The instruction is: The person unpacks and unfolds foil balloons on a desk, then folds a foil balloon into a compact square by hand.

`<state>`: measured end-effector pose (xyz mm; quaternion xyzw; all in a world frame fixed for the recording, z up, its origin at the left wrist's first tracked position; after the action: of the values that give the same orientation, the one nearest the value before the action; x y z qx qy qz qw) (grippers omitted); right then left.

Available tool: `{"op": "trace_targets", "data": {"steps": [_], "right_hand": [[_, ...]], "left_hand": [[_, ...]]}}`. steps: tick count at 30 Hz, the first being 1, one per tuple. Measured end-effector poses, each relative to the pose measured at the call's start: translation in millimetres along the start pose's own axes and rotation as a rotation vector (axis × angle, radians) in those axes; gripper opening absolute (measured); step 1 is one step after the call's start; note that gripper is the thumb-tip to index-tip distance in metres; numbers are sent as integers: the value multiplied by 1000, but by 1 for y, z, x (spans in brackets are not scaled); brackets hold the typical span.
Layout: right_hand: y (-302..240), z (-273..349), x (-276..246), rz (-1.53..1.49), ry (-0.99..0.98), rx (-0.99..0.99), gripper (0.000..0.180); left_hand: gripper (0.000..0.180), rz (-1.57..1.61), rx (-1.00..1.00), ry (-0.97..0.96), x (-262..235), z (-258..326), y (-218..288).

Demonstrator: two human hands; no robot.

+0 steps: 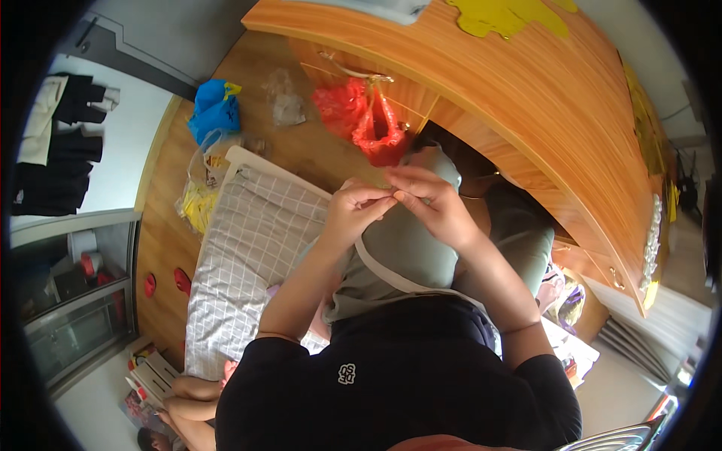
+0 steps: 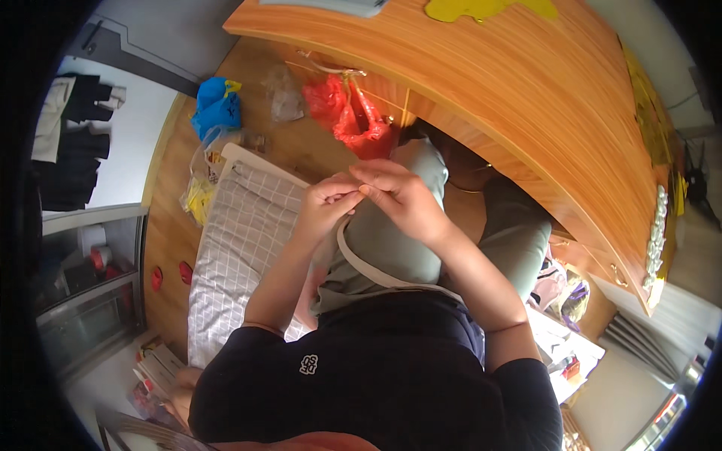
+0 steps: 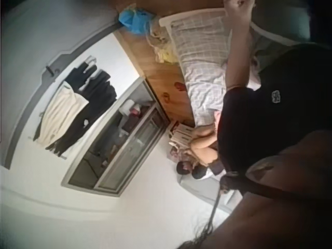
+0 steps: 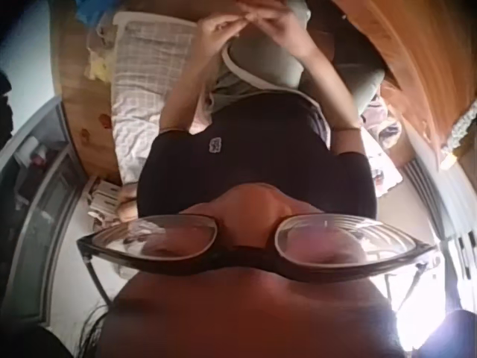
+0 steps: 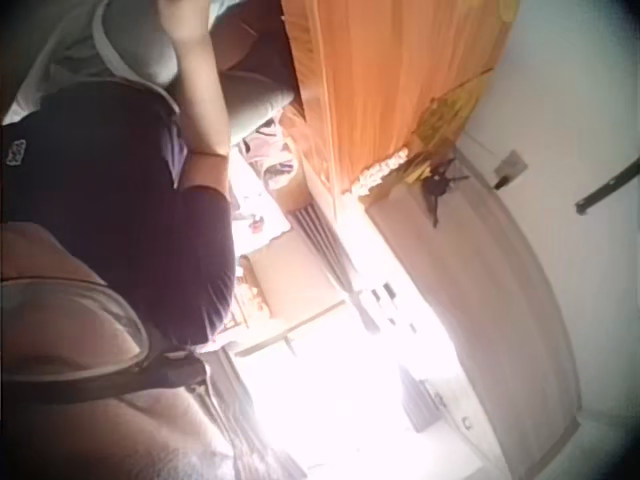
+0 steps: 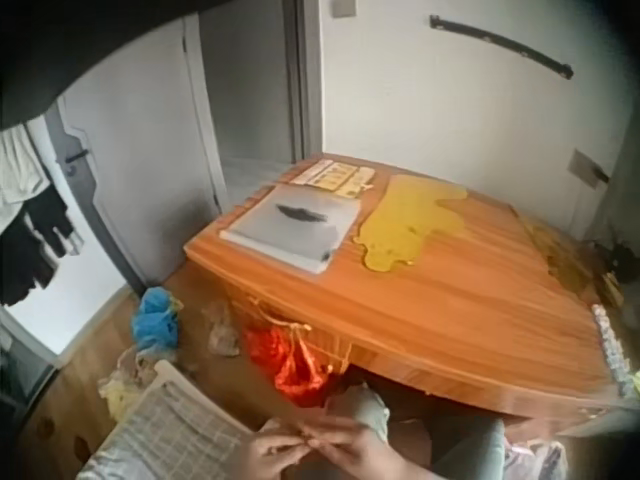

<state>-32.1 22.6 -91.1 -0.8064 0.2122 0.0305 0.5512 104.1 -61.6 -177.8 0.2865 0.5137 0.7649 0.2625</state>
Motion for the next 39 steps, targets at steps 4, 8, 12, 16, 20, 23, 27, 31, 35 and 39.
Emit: {"op": "trace_targets", "data": {"steps": [4, 8, 12, 16, 20, 23, 27, 31, 35, 39], "right_hand": [[30, -13, 18, -50, -130, 167, 22], [57, -24, 13, -3, -24, 304, 17], [77, -41, -7, 265, 167, 327, 18], [90, -64, 0, 448, 199, 252, 18], [105, -81, 23, 500, 132, 158, 23], [132, -90, 38, 534, -23, 253, 23], [149, -97, 67, 504, -269, 506, 19], [166, -87, 61, 438, -432, 545, 20], [167, -81, 65, 512, -484, 542, 21], [142, -88, 60, 387, -369, 440, 20]], "left_hand": [[14, -114, -5, -48, -16, -16, -6], [21, -59, -160, 0, -34, -38, -21], [26, 37, 46, 202, -54, -84, -34], [19, 150, 219, 560, -85, -118, -45], [22, -147, 97, 323, -66, -132, -57], [16, -186, 178, 300, -51, -117, -48], [28, -257, 371, 239, -63, -92, -48], [58, -24, 306, 284, -61, -95, -52], [69, -474, 375, 292, -54, -98, -48], [66, -301, 258, 343, -52, -103, -52]]}}
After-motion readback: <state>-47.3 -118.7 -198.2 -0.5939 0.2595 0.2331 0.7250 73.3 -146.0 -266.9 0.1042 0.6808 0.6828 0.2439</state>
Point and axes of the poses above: each hand's wrist, its own z-axis away from the middle knuckle, its own x-axis out of the palm, y = z × x, the point moved 8 cm from there along -z, towards the middle knuckle, and after that the axes turned 9 degrees about -x, right-handed, at the moved point
